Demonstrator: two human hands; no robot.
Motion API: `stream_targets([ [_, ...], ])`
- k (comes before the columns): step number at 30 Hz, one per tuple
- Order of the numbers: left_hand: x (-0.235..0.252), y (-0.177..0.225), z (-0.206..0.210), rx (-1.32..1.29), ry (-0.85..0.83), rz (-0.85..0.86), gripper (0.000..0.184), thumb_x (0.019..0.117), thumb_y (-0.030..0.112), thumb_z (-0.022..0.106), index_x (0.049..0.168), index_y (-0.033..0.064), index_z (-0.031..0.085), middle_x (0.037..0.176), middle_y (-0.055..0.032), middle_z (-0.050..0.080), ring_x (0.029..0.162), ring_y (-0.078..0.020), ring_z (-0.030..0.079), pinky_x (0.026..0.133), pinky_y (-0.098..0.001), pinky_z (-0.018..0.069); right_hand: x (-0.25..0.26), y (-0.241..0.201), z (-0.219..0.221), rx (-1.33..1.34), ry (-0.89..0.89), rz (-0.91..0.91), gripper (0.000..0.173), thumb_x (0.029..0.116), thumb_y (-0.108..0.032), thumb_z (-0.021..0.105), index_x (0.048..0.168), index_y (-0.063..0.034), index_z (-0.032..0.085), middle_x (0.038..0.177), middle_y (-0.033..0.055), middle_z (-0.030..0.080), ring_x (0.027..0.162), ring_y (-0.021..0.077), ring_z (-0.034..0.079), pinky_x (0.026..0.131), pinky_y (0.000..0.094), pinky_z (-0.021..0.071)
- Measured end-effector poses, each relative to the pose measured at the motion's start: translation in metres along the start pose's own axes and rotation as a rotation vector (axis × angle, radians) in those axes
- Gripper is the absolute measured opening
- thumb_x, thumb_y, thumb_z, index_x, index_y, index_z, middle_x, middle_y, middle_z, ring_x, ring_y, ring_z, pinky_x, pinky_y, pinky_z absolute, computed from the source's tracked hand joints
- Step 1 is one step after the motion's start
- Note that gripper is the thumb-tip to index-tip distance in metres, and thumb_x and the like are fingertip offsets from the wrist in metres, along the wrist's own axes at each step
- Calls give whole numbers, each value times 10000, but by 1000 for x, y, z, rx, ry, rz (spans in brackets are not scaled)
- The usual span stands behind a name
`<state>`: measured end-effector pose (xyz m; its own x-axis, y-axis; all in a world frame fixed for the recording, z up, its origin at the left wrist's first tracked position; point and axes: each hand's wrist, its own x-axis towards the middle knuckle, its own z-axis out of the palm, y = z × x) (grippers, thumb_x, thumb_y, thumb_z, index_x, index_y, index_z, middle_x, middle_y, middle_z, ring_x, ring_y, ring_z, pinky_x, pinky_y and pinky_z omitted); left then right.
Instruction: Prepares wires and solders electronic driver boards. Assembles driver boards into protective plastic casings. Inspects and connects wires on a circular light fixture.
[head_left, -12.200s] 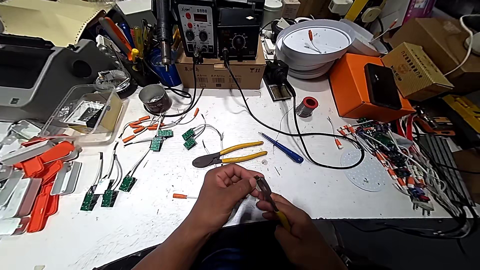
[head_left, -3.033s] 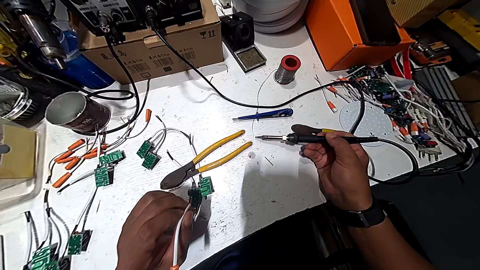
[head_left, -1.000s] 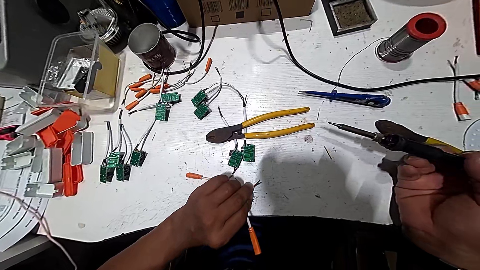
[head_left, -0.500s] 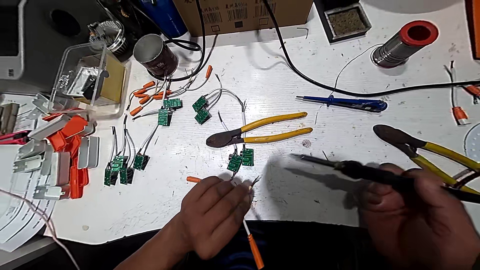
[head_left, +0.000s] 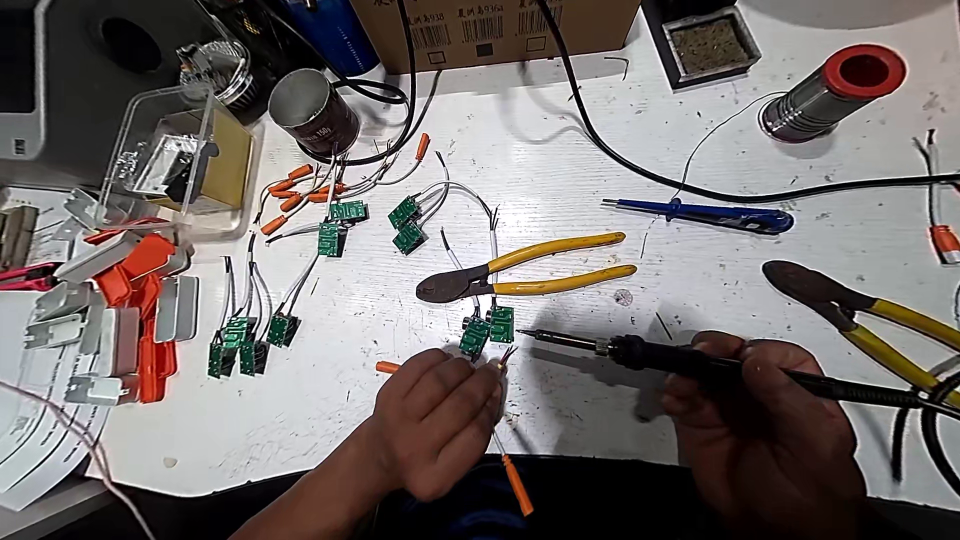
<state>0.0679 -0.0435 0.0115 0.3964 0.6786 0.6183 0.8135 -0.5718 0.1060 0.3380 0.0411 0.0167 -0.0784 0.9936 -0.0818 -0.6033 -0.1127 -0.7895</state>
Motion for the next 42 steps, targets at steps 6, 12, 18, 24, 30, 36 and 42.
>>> stream_targets([
  [6,0,-1,1,0,-1,-2,64,1017,94,571,996,78,629,1046,-100,714,923,-236,644,859,-367,512,2,-1,-2,37,-21,12,105,1044,-136,555,969,-70,586,949,154,725,683,223,746,580,332,650],
  [12,0,-1,1,8,-2,5,57,1013,100,578,994,80,628,1048,-101,712,926,-238,641,857,-367,507,2,-1,0,36,-15,33,101,1042,-133,563,970,-64,582,951,158,729,672,217,745,575,324,648],
  [18,0,-1,0,-1,12,-7,40,1002,117,638,995,79,628,1039,-92,714,919,-230,645,853,-365,510,2,-2,0,52,-9,39,102,1041,-133,568,970,-62,582,940,160,726,672,223,746,575,330,649],
  [24,1,1,-3,-58,38,4,99,976,157,706,977,90,633,980,-69,704,883,-210,636,835,-352,506,1,-2,-1,59,-11,42,103,1042,-134,563,969,-70,594,955,155,729,681,216,746,579,322,648],
  [30,2,3,-5,-149,44,-16,88,978,162,705,970,88,658,979,-59,708,887,-194,636,853,-341,497,1,-2,-2,89,-15,47,102,1040,-139,573,967,-69,588,954,153,725,690,225,749,586,328,651],
  [36,2,5,3,-150,-39,66,107,977,169,697,976,68,662,905,-76,697,803,-206,626,776,-345,504,1,-2,-3,112,-18,40,91,1031,-140,594,976,-68,585,967,156,721,701,226,749,591,330,652],
  [42,2,2,5,-181,-101,50,110,983,180,684,994,70,689,929,-78,733,813,-204,662,769,-339,528,1,-1,-4,114,-26,30,87,1024,-148,609,989,-71,589,973,152,718,710,227,748,601,334,654],
])
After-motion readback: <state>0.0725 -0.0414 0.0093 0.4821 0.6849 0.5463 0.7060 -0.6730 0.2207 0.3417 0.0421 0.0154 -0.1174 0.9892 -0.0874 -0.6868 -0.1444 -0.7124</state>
